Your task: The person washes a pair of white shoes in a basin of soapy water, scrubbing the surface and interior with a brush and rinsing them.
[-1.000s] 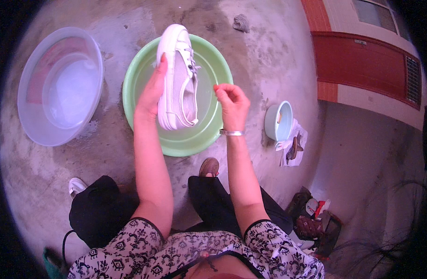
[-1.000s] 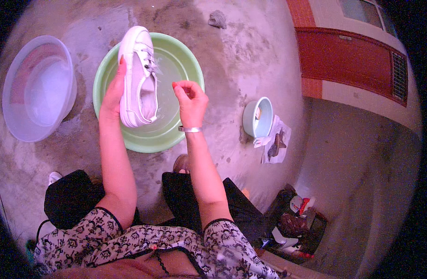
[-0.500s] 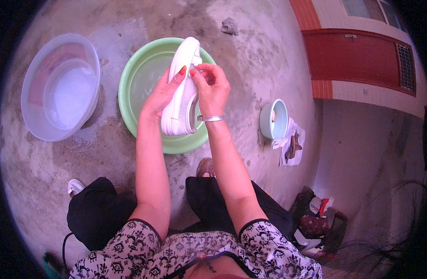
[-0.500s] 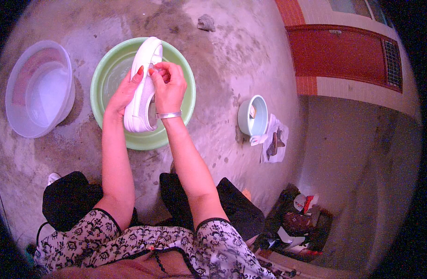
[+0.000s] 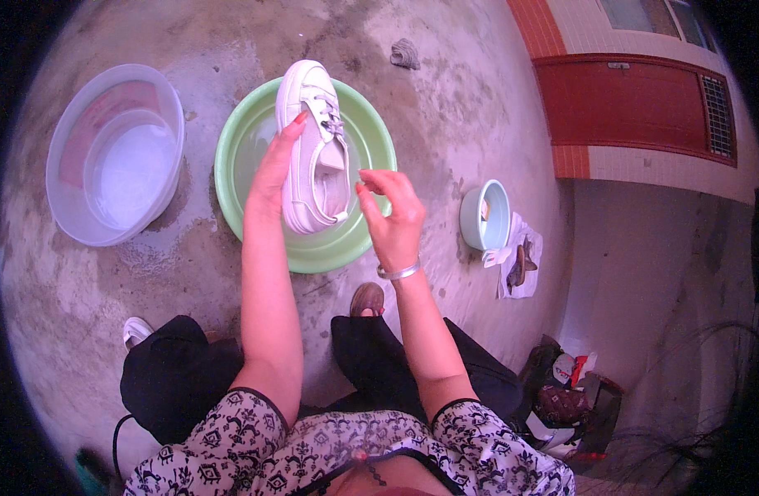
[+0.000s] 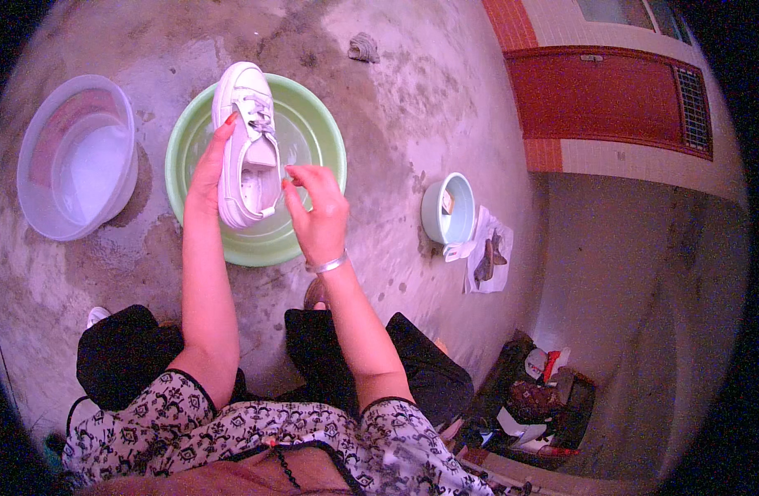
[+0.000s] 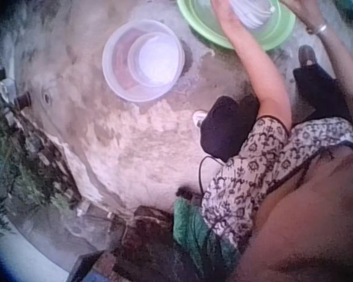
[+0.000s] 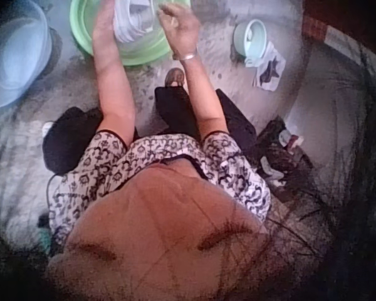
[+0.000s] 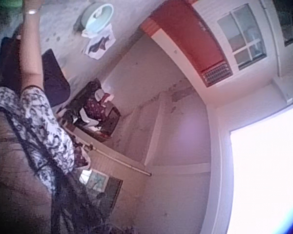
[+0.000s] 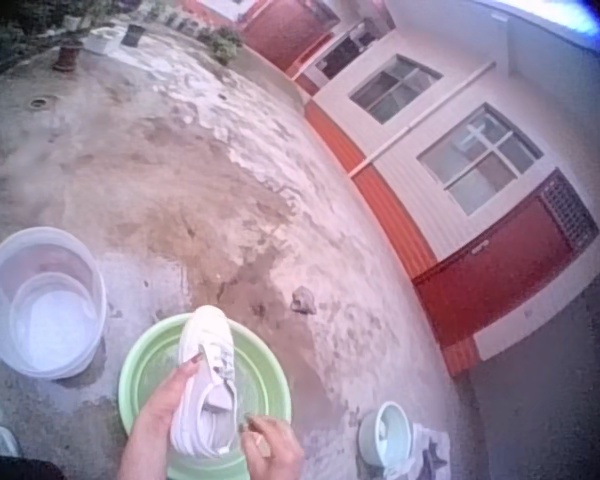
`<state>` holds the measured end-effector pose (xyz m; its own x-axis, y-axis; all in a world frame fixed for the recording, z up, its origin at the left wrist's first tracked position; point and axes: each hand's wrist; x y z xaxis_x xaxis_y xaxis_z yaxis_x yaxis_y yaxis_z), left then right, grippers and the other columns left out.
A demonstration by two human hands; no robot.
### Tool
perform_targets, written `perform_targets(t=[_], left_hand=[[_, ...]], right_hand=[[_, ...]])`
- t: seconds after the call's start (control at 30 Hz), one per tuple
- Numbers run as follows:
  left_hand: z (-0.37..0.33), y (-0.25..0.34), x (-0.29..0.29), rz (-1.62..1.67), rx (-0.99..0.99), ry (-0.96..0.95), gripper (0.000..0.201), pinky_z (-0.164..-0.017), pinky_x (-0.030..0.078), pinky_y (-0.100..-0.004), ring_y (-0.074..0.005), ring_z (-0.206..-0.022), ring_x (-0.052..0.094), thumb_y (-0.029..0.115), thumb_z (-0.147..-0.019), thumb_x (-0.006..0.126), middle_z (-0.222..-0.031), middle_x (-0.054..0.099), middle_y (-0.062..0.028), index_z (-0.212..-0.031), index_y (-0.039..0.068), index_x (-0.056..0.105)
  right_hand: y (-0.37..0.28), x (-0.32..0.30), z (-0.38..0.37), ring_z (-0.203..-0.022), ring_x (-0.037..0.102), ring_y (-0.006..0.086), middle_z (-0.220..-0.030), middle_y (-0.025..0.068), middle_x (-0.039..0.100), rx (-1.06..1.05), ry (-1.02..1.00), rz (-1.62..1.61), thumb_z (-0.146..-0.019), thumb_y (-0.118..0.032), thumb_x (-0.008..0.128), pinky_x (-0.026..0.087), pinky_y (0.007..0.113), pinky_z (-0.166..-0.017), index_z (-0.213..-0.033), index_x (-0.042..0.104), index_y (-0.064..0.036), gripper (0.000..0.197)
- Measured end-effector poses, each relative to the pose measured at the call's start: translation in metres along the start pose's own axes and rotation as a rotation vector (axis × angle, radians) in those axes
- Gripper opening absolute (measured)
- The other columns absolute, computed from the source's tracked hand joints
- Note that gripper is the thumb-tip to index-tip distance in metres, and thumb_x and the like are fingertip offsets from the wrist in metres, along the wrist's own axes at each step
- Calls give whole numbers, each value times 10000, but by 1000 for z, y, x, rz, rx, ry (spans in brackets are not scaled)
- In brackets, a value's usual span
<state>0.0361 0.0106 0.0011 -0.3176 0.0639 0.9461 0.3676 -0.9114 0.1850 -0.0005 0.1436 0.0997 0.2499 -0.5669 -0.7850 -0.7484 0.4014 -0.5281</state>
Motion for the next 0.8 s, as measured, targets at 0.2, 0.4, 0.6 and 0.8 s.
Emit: perform_targets(t=[0.2, 0.4, 0.6, 0.8], left_hand=[[-4, -10, -2, 1, -17, -110, 502, -758, 448, -287, -170, -882, 530, 304, -764, 552, -1011, 518, -100, -1135, 2, 399], [-8, -27, 5, -5, -6, -38, 485, -789, 436, -280, -174, -904, 531, 316, -776, 548, -1057, 518, -91, -1147, 34, 415], [-10, -33, 4, -49, -9, -2, 477, -767, 450, -291, -182, -875, 544, 331, -789, 521, -1030, 530, -94, -1150, 41, 409], [-17, -32, -3, -16, -41, 14, 508, -751, 453, -295, -195, -849, 550, 370, -777, 523, -1022, 532, -94, -1153, 49, 405]], right_hand=[[-11, 22, -18, -794, 480, 277, -813, 117, 485, -215, -90, 386, -597, -25, 610, 410, 339, -676, -856, 533, 16, 273], [11, 39, -35, -686, 450, 245, -741, 106, 431, -257, -60, 755, -637, -56, 486, 389, 346, -584, -673, 478, -15, 55], [22, 39, -39, -615, 513, 253, -706, 79, 465, -277, -29, 695, -636, -69, 503, 405, 374, -480, -614, 458, -40, 57], [13, 27, -43, -615, 512, 244, -674, 63, 451, -304, -125, 593, -549, -164, 607, 409, 360, -494, -616, 491, -58, 171]])
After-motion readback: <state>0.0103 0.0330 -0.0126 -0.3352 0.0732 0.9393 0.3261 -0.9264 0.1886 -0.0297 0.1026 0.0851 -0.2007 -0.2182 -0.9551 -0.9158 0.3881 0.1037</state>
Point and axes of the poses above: each hand's wrist, its own z-axis away from the middle knuckle, its own x-axis out of the palm, y = z × x
